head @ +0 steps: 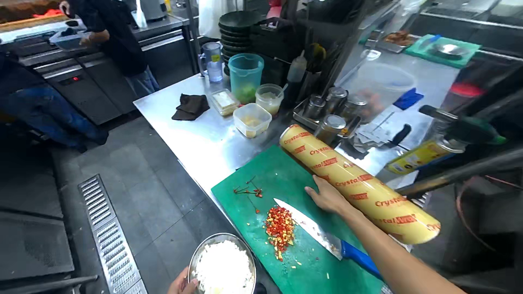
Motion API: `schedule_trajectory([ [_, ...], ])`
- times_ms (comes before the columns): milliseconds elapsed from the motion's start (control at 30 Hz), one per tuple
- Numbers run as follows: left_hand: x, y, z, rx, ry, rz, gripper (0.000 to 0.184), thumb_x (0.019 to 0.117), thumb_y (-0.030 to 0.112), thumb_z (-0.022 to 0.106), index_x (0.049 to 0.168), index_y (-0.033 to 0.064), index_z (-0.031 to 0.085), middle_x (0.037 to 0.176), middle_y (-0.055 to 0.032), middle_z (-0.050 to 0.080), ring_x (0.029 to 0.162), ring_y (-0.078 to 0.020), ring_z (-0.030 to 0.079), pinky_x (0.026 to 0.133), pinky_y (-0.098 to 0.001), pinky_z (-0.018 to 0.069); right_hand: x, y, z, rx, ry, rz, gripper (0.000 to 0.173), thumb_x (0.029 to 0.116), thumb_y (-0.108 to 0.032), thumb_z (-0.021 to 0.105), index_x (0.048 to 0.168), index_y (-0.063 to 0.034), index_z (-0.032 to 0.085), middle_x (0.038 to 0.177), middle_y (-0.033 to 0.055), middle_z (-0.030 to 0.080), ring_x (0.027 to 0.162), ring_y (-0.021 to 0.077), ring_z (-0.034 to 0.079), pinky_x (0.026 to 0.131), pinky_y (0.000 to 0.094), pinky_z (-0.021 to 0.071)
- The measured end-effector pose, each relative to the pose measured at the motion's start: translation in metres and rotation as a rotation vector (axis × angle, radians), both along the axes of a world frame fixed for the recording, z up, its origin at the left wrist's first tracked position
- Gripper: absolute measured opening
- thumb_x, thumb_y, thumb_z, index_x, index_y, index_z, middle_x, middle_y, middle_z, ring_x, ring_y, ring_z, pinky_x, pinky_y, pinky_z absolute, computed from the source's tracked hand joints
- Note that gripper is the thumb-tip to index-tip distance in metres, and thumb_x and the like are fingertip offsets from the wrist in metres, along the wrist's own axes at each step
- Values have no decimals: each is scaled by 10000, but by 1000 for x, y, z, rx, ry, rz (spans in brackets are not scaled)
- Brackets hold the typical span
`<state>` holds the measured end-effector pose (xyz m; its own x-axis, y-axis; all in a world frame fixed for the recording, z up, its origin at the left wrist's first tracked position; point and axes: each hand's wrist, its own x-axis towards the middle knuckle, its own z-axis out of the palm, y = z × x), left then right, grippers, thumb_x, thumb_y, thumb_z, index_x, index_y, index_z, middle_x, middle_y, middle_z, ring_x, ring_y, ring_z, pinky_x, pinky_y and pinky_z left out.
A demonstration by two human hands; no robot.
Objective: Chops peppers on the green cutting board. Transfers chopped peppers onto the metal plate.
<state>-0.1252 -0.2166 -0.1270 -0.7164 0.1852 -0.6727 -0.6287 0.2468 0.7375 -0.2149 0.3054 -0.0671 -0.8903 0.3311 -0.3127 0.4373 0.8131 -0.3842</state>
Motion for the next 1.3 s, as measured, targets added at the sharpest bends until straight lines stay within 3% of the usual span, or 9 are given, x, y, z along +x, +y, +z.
schedule_trajectory([
  [100, -5, 0, 3, -2, -15, -2, 353, 1040, 98, 512, 1386, 29, 502, 978, -131, 714, 754, -214, 721, 638, -395, 622, -19, -22, -15, 21, 102, -118, 751, 1022, -413, 612, 1571, 25, 345, 1567, 279, 403, 1420, 479, 417, 1146, 639, 357],
  [200, -6, 1, 8, 8, -32, -21, 351, 1037, 94, 508, 1384, 41, 505, 986, -115, 718, 757, -200, 722, 642, -377, 622, -22, -32, -14, 40, 146, -159, 771, 974, -379, 702, 1547, 29, 388, 1533, 300, 430, 1398, 505, 423, 1134, 643, 364],
  [433, -10, 0, 13, 51, -46, -89, 329, 1042, 98, 501, 1368, 55, 513, 952, -98, 724, 736, -189, 728, 625, -355, 626, -19, -46, -18, 82, 151, -152, 777, 951, -396, 728, 1535, 11, 414, 1502, 290, 462, 1370, 516, 439, 1104, 657, 385],
  [800, -9, 0, 21, 53, -16, -102, 365, 1029, 105, 501, 1393, 78, 510, 966, -82, 719, 759, -170, 718, 635, -337, 609, -10, -45, -13, 8, 128, -57, 747, 982, -378, 693, 1561, -15, 391, 1563, 250, 422, 1416, 479, 418, 1134, 637, 370],
  [933, -10, -3, 14, 85, -37, -102, 408, 1032, 92, 504, 1438, 76, 477, 1030, -102, 724, 824, -195, 732, 684, -372, 626, 37, -50, 6, -102, 428, 54, 464, 1045, -252, 591, 1459, -51, 539, 1470, 184, 549, 1334, 361, 553, 1095, 583, 456],
  [1033, -12, -4, 13, 92, -42, -128, 413, 1031, 109, 509, 1441, 84, 471, 1049, -105, 725, 850, -201, 732, 703, -381, 625, 85, -65, 10, -147, 508, 125, 390, 1019, -255, 509, 1335, -81, 656, 1401, 96, 624, 1312, 275, 582, 1089, 530, 485],
  [1100, -13, -3, 16, 90, -43, -141, 403, 1034, 109, 503, 1435, 78, 473, 1026, -97, 727, 835, -192, 733, 694, -371, 624, 118, -56, 13, -103, 410, 109, 377, 955, -204, 520, 1269, -107, 704, 1331, 100, 657, 1274, 314, 590, 1063, 564, 480],
  [1200, -14, -3, 15, 103, -48, -148, 381, 1036, 111, 505, 1414, 74, 485, 1018, -95, 727, 826, -188, 731, 697, -366, 624, 167, -23, 21, 9, 84, 81, 518, 815, -198, 700, 1322, -97, 673, 1299, 216, 626, 1207, 456, 579, 990, 643, 483],
  [1300, -14, -4, 12, 109, -51, -150, 373, 1035, 114, 500, 1406, 81, 495, 1026, -101, 726, 825, -197, 732, 682, -368, 622, 200, -12, 19, 32, -59, 115, 621, 806, -157, 791, 1402, -116, 620, 1302, 238, 608, 1198, 471, 575, 995, 627, 491],
])
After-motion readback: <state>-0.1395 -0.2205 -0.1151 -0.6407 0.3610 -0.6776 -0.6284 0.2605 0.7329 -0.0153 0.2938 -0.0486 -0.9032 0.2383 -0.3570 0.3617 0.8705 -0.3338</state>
